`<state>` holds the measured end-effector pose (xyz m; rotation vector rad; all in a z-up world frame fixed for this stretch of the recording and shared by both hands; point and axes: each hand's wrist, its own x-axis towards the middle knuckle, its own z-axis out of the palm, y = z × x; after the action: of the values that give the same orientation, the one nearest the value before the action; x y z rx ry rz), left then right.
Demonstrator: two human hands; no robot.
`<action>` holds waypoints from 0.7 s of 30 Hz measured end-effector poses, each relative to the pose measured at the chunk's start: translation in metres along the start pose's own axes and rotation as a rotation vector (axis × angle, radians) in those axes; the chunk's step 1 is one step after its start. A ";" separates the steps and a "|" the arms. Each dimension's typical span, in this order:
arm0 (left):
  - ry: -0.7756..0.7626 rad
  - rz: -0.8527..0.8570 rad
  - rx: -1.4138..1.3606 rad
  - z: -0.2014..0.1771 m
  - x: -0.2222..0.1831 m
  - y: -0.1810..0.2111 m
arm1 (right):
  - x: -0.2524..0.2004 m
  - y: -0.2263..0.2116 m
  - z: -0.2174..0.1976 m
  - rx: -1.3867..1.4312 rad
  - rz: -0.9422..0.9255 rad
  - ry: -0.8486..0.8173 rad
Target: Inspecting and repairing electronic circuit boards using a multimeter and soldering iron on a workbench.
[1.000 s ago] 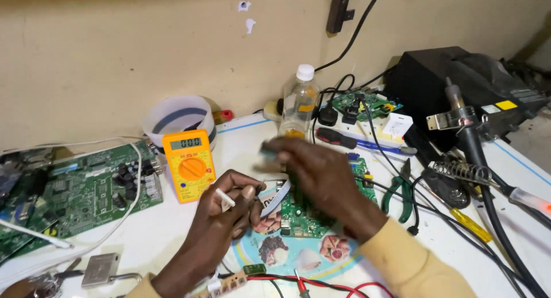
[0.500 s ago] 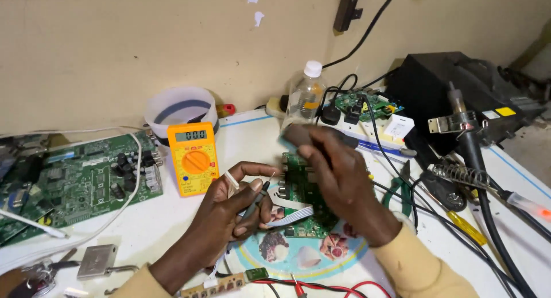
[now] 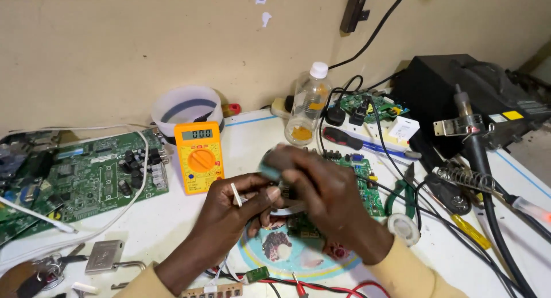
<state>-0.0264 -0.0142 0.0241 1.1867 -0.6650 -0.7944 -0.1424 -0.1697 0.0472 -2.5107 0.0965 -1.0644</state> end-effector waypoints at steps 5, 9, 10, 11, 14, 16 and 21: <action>0.010 -0.157 -0.069 -0.002 -0.004 0.016 | 0.008 0.051 0.012 -0.030 0.121 -0.075; -0.015 -0.152 -0.216 -0.005 0.002 0.006 | 0.009 0.014 0.002 0.034 0.101 -0.018; -0.015 -0.088 -0.153 -0.008 0.003 0.000 | 0.008 0.008 0.009 0.050 -0.105 -0.062; -0.034 -0.039 -0.095 -0.007 0.005 -0.009 | 0.003 0.002 0.010 0.053 -0.289 -0.107; -0.065 -0.127 -0.048 -0.008 0.001 0.008 | 0.012 0.035 0.015 0.005 -0.064 -0.101; -0.062 -0.128 -0.041 -0.005 -0.002 0.018 | 0.009 0.036 0.006 0.034 -0.011 -0.050; -0.052 -0.176 -0.156 -0.001 0.003 0.007 | 0.003 0.004 0.008 0.127 -0.064 -0.036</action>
<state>-0.0226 -0.0147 0.0303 1.0949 -0.5352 -1.0100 -0.1345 -0.1712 0.0425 -2.4312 -0.0602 -1.0167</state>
